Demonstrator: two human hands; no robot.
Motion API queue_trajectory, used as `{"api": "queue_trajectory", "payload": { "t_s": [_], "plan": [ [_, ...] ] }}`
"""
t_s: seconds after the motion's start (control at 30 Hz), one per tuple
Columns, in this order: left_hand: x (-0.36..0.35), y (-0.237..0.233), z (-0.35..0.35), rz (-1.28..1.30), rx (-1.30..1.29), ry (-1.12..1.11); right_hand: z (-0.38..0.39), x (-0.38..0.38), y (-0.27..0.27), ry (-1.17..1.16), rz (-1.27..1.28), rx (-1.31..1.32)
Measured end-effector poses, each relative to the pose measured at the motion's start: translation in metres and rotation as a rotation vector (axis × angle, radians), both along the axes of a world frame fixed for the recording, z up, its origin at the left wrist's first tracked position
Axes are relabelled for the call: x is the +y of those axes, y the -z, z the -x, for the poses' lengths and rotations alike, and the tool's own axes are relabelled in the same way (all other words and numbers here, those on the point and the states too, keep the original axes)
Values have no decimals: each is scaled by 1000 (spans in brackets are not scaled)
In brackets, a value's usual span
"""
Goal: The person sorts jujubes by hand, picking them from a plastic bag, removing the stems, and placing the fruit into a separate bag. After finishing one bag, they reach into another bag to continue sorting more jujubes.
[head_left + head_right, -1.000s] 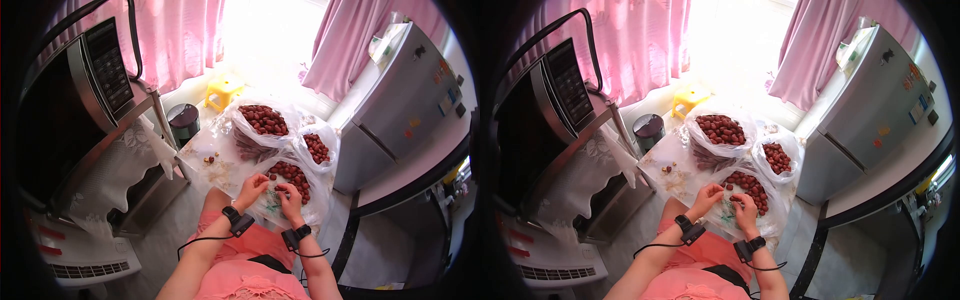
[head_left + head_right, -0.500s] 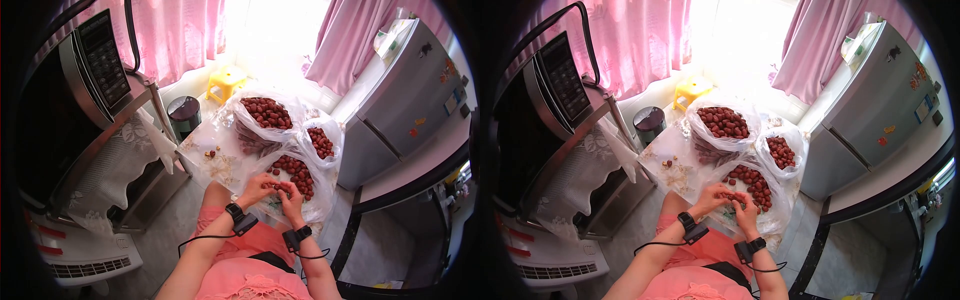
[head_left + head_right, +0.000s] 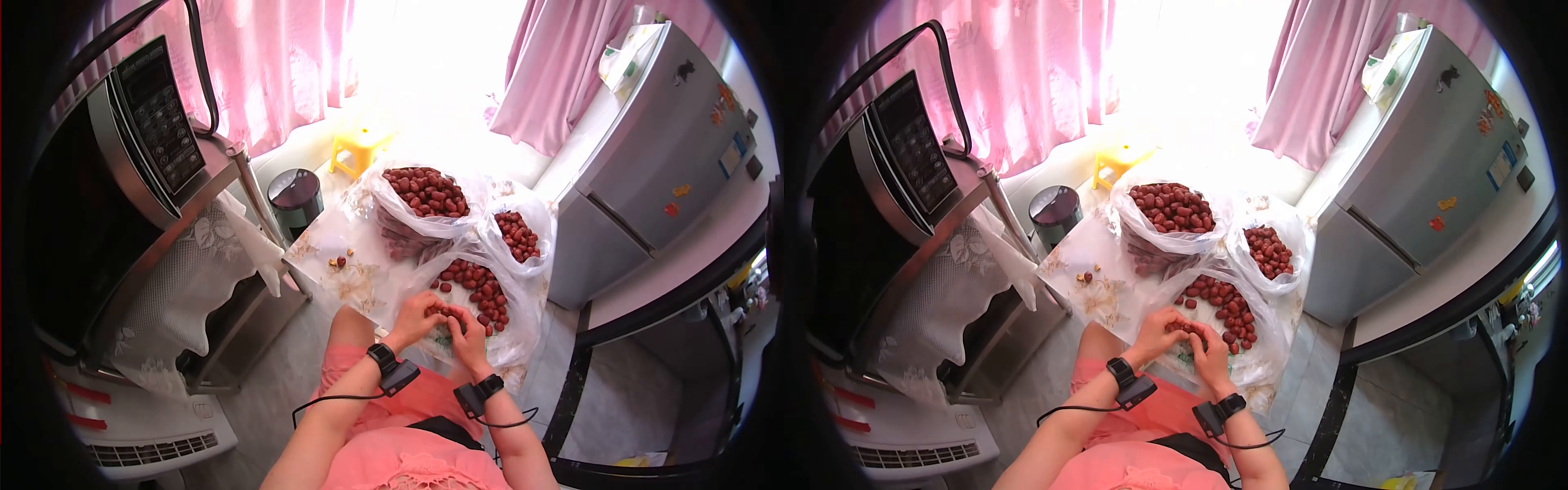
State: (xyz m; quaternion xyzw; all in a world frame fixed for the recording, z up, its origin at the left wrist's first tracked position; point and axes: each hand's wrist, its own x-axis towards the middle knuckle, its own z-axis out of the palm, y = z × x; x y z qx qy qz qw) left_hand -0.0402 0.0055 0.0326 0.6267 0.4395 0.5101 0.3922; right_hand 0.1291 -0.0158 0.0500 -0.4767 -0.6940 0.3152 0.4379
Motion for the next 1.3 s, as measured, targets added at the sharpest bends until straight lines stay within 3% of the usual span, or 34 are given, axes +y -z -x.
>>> {"api": "queue_trajectory", "payload": {
  "t_s": [0.3,0.4,0.57,0.93,1.0,1.1,1.3],
  "plan": [
    [-2,0,0,16,-4,-3,-2,0,1,1,-1,36],
    [-2,8,-2,67,-107,-4,-4,-3,-4,-32,135,88],
    [1,9,-1,70,-204,24,-6,-2,-2,-49,132,184],
    [0,6,0,57,-141,-3,-6,-1,-4,-55,130,210],
    [-1,7,0,39,-121,-22,-5,0,-3,-36,190,337],
    [5,18,1,146,-263,-16,-10,11,-23,-68,316,480],
    [7,13,4,208,-456,43,5,62,-103,-47,254,507]
  ]
}}
